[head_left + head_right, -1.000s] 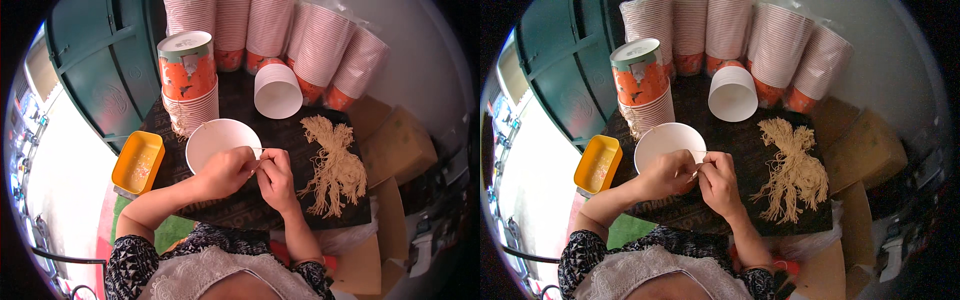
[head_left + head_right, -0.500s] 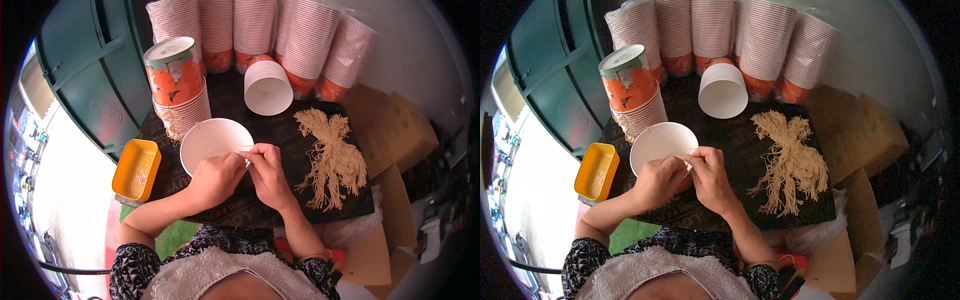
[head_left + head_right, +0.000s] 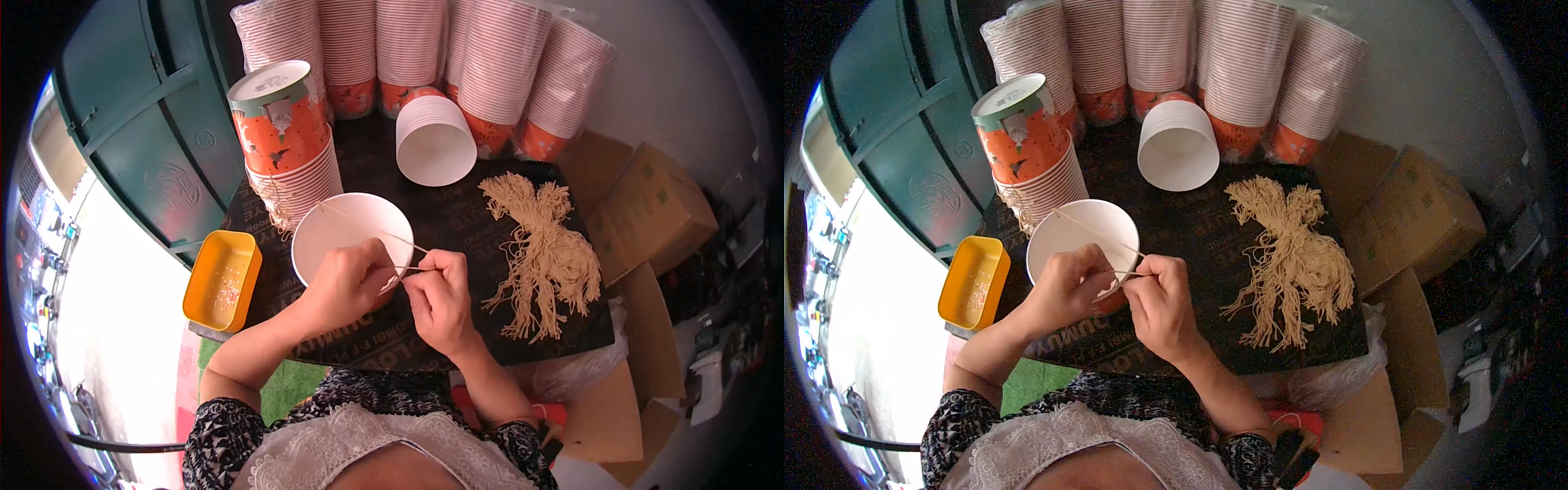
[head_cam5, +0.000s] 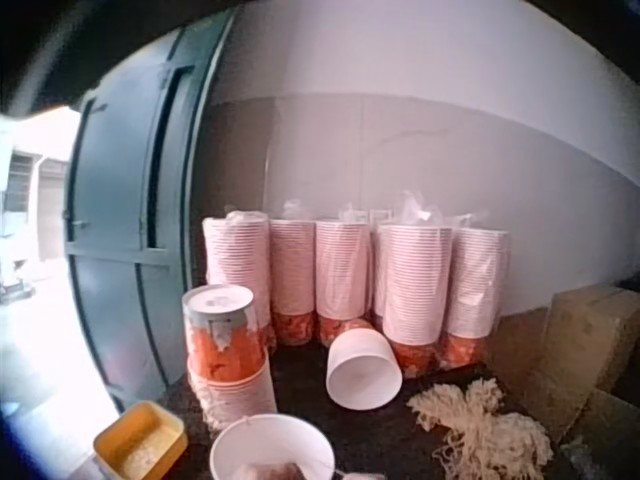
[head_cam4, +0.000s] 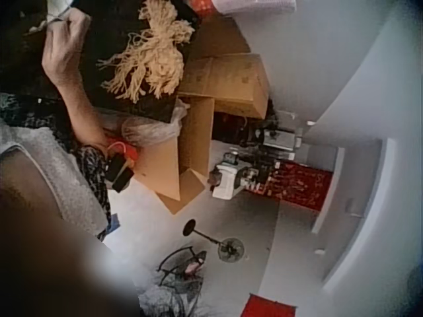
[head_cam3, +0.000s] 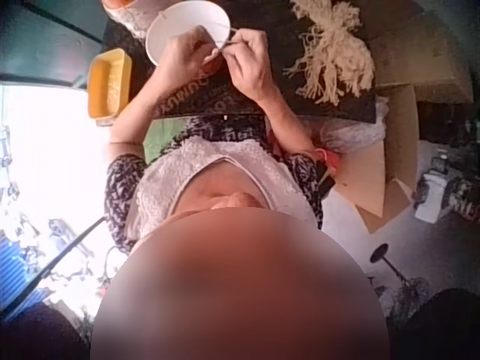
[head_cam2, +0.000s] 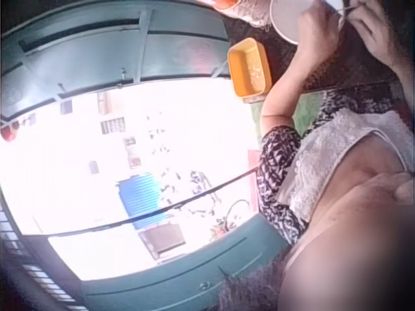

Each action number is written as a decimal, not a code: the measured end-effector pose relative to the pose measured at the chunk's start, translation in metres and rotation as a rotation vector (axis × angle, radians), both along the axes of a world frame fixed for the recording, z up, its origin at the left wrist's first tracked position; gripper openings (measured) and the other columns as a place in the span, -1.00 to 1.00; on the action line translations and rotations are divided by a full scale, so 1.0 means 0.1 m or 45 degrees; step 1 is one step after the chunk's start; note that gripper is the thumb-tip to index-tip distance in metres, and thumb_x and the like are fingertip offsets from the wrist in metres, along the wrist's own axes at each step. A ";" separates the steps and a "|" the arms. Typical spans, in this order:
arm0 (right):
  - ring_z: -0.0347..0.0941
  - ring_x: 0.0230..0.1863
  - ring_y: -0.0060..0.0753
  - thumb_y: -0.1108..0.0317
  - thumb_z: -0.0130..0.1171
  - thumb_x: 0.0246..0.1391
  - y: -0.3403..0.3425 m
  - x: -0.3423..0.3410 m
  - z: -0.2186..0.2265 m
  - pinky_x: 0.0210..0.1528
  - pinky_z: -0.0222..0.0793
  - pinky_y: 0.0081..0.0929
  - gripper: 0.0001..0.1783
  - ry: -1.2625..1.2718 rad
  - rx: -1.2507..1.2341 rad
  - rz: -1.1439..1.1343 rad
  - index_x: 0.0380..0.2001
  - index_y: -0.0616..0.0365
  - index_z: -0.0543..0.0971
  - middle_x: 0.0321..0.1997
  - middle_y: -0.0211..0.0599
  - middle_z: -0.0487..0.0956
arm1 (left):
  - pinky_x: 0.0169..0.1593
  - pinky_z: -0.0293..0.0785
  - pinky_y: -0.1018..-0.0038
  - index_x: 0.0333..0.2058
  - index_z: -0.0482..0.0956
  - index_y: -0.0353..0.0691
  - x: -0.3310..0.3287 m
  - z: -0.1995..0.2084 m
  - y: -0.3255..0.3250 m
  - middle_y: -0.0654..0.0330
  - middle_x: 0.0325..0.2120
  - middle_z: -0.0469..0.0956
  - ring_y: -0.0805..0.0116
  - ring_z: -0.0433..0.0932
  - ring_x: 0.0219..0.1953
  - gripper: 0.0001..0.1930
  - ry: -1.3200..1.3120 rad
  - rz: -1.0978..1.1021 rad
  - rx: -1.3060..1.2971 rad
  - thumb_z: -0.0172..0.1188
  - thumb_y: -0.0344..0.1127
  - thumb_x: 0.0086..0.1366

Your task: Attaching thin strings to paper buckets/cups for packaging purposes.

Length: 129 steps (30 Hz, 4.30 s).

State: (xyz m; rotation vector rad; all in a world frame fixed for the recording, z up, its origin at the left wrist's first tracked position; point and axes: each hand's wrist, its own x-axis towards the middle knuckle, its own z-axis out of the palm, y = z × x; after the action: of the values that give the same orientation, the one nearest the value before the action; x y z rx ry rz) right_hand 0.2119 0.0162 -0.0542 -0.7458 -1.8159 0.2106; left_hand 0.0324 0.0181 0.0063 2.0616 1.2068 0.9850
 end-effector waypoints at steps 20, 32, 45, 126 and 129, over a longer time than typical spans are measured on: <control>0.47 -0.27 -0.27 0.60 0.17 0.11 0.01 -0.14 -0.11 -0.25 0.42 -0.41 -0.88 0.246 -0.133 0.090 -0.27 0.22 0.49 -0.29 -0.26 0.47 | -0.36 0.45 0.33 -0.44 0.46 -0.31 -0.06 -0.07 -0.02 0.08 -0.53 0.53 0.12 0.55 -0.46 -0.87 0.209 0.138 0.442 0.25 -0.56 0.08; 0.36 -0.37 -0.65 0.59 0.14 0.18 -0.03 -0.36 -0.16 -0.33 0.30 -0.66 -0.95 0.606 -0.401 0.114 -0.30 0.26 0.48 -0.36 -0.40 0.42 | -0.16 0.41 0.23 -0.43 0.46 -0.26 -0.07 -0.10 -0.17 0.12 -0.53 0.48 0.05 0.52 -0.43 -0.86 0.114 -0.034 0.455 0.27 -0.53 0.07; 0.40 -0.31 -0.26 0.66 0.23 -0.05 -0.03 -0.26 -0.08 -0.28 0.33 -0.41 -0.86 0.276 -0.114 0.075 -0.37 0.25 0.56 -0.36 -0.28 0.43 | -0.19 0.45 0.19 -0.41 0.44 -0.29 -0.09 -0.14 -0.10 0.04 -0.48 0.54 -0.04 0.55 -0.37 -0.87 0.022 0.000 0.443 0.23 -0.56 0.10; 0.39 -0.46 -0.67 0.55 -0.04 0.25 -0.38 0.25 -0.55 -0.44 0.30 -0.70 -0.79 0.658 -0.570 0.125 -0.13 0.32 0.56 -0.23 -0.30 0.59 | -0.16 0.50 0.43 -0.29 0.49 -0.30 -2.49 0.89 -0.72 0.13 -0.33 0.48 0.29 0.55 -0.21 -0.96 0.355 1.128 1.160 0.06 -0.54 0.36; 0.37 -0.49 -0.69 0.52 -0.04 0.27 -0.43 0.40 -0.63 -0.46 0.28 -0.71 -0.81 0.704 -0.591 0.033 -0.21 0.32 0.57 -0.31 -0.33 0.60 | -0.21 0.50 0.42 -0.32 0.48 -0.31 -2.68 1.13 -0.39 0.12 -0.35 0.46 0.28 0.53 -0.26 -0.94 0.348 0.998 1.208 0.04 -0.54 0.37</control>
State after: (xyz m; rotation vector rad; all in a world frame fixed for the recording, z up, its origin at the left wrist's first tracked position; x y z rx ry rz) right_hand 0.2523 -0.0264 -0.1170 -0.8774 -1.2558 0.7943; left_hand -0.2360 -0.0208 0.1196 2.4752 2.0478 1.9755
